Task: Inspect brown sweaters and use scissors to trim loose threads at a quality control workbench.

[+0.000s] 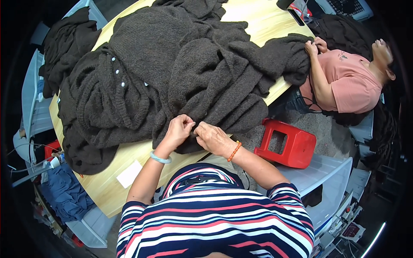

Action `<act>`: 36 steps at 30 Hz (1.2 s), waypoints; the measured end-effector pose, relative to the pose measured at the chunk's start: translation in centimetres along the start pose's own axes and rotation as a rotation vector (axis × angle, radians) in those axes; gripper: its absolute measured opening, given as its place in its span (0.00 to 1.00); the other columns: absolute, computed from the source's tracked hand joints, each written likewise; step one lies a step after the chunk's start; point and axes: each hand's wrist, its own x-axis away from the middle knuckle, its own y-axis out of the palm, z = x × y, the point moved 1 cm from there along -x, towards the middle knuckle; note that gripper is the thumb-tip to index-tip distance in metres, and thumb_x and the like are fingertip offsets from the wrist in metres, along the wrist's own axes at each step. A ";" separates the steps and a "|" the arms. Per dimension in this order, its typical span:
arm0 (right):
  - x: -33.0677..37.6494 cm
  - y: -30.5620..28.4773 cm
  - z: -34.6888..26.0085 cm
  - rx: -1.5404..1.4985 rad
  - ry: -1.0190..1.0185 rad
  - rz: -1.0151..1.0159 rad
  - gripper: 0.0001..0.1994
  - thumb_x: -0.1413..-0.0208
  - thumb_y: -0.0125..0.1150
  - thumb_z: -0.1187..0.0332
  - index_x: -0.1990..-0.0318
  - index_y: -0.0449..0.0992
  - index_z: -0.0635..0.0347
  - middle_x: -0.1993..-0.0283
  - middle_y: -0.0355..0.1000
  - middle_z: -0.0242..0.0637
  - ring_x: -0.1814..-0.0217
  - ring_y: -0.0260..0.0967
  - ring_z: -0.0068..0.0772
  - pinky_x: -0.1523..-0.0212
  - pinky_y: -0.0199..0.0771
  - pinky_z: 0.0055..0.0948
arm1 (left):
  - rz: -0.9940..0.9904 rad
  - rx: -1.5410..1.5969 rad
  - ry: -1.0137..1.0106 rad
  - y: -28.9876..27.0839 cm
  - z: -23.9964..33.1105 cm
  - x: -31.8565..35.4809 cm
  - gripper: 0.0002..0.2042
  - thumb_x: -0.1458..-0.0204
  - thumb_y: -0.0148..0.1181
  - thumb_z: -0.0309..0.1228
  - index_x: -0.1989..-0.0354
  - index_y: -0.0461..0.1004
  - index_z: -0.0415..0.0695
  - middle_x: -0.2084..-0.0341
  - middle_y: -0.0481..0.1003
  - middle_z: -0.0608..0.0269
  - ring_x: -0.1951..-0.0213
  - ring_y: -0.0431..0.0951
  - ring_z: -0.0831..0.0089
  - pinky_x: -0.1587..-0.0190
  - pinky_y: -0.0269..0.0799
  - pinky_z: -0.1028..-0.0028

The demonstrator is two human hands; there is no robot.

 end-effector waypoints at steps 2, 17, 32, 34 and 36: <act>-0.1 -0.6 -0.4 0.008 -0.031 0.029 0.07 0.50 0.58 0.75 0.64 0.68 0.63 0.65 0.67 0.44 0.64 0.71 0.48 0.64 0.73 0.41 | -0.201 0.457 -0.185 -0.8 0.5 0.5 0.05 0.45 0.60 0.27 0.68 0.74 0.38 0.76 0.74 0.70 0.74 0.70 0.83 0.70 0.67 0.80; -0.3 -1.0 -0.3 -0.075 0.018 0.086 0.12 0.53 0.59 0.78 0.58 0.73 0.65 0.65 0.70 0.45 0.65 0.71 0.48 0.63 0.74 0.39 | -0.288 0.875 -0.281 -1.1 0.6 2.6 0.04 0.45 0.61 0.26 0.63 0.75 0.41 0.74 0.72 0.75 0.73 0.67 0.89 0.71 0.63 0.86; -0.7 -1.4 0.1 -0.292 0.253 0.037 0.08 0.53 0.63 0.76 0.63 0.79 0.66 0.68 0.75 0.47 0.68 0.76 0.41 0.65 0.77 0.33 | -0.005 0.665 -0.140 0.5 0.5 4.7 0.10 0.49 0.58 0.18 0.58 0.78 0.33 0.65 0.79 0.63 0.64 0.76 0.82 0.58 0.72 0.81; -0.7 -1.4 0.1 -0.329 0.284 0.041 0.09 0.52 0.64 0.76 0.62 0.79 0.65 0.68 0.75 0.45 0.69 0.76 0.37 0.66 0.77 0.30 | -0.005 0.711 -0.146 0.6 0.3 4.7 0.10 0.47 0.58 0.18 0.57 0.78 0.34 0.64 0.79 0.64 0.63 0.76 0.82 0.57 0.72 0.81; -0.6 -1.2 0.1 -0.488 0.403 0.065 0.10 0.52 0.66 0.75 0.61 0.79 0.67 0.67 0.77 0.43 0.70 0.76 0.28 0.67 0.77 0.25 | 0.030 0.706 -0.111 0.7 0.3 4.6 0.10 0.47 0.56 0.18 0.57 0.78 0.33 0.64 0.79 0.63 0.63 0.76 0.81 0.56 0.73 0.81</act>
